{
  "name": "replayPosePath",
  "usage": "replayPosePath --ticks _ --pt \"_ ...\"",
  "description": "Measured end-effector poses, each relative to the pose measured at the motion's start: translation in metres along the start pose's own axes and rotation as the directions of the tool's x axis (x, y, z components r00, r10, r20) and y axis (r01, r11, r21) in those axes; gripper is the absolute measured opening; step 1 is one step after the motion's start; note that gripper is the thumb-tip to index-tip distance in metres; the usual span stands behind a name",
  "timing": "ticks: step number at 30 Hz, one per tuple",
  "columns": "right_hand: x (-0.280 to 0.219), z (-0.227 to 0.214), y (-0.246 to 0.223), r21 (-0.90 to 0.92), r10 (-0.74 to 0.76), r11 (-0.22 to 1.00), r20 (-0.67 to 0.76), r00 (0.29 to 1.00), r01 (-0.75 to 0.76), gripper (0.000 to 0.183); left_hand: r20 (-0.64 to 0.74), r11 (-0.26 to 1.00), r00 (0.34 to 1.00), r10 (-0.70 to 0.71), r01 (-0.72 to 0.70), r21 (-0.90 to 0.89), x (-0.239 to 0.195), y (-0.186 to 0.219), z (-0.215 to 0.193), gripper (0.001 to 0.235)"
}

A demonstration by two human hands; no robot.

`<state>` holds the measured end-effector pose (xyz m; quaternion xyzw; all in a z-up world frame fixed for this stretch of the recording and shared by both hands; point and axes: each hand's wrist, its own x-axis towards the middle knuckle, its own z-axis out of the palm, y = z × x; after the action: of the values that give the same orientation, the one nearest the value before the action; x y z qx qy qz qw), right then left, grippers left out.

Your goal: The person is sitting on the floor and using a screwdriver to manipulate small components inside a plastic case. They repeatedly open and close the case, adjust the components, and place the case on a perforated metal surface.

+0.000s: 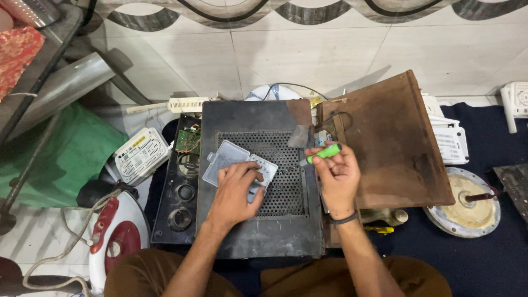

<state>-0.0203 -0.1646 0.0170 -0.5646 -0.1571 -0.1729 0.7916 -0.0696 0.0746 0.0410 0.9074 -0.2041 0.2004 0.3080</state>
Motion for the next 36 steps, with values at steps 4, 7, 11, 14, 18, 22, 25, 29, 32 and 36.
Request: replayPosePath --ticks 4,7,11,14,18,22,25,29,32,36 --pt "0.003 -0.004 -0.001 -0.004 -0.021 1.0 -0.018 1.0 0.021 0.035 -0.054 0.998 0.998 -0.021 0.024 0.052 -0.001 -0.006 -0.002 0.022" --pt "0.002 -0.003 0.0 -0.009 -0.011 1.0 -0.022 1.0 0.011 0.035 -0.195 0.991 0.981 -0.022 0.047 0.122 -0.005 -0.017 -0.011 0.032" --pt "-0.001 0.0 0.0 -0.008 -0.002 1.0 -0.021 1.0 0.002 0.035 -0.425 0.978 0.894 -0.145 0.195 0.077 -0.015 -0.029 -0.017 0.058" --pt "-0.002 0.002 0.0 -0.016 -0.011 1.0 -0.01 1.0 0.011 0.034 -0.346 0.922 0.856 -0.384 0.371 -0.107 -0.018 -0.036 -0.015 0.083" --pt "-0.005 0.003 0.001 -0.028 -0.016 0.999 -0.018 1.0 0.016 0.033 -0.264 0.873 0.834 -0.485 0.446 -0.195 -0.016 -0.034 -0.012 0.087" --pt "-0.005 0.002 0.004 0.0 -0.037 0.999 -0.008 0.999 0.037 0.034 -0.228 0.804 0.772 -0.593 0.554 -0.214 -0.009 -0.019 -0.017 0.075" --pt "-0.007 0.005 0.006 0.011 -0.054 0.998 -0.01 0.998 0.055 0.035 -0.204 0.756 0.728 -0.654 0.621 -0.208 -0.002 -0.01 -0.017 0.064" --pt "-0.009 0.004 0.005 0.014 -0.084 0.996 0.008 0.996 0.084 0.035 -0.223 0.741 0.707 -0.672 0.642 -0.198 0.006 -0.001 0.003 0.056" --pt "-0.009 0.006 0.005 0.009 -0.08 0.997 -0.003 0.997 0.08 0.036 -0.361 0.821 0.739 -0.568 0.538 -0.19 0.011 0.001 0.022 0.054" --pt "-0.01 0.005 0.005 0.004 -0.064 0.998 -0.014 0.998 0.064 0.037 -0.435 0.909 0.804 -0.405 0.403 -0.102 0.01 -0.005 0.028 0.058"
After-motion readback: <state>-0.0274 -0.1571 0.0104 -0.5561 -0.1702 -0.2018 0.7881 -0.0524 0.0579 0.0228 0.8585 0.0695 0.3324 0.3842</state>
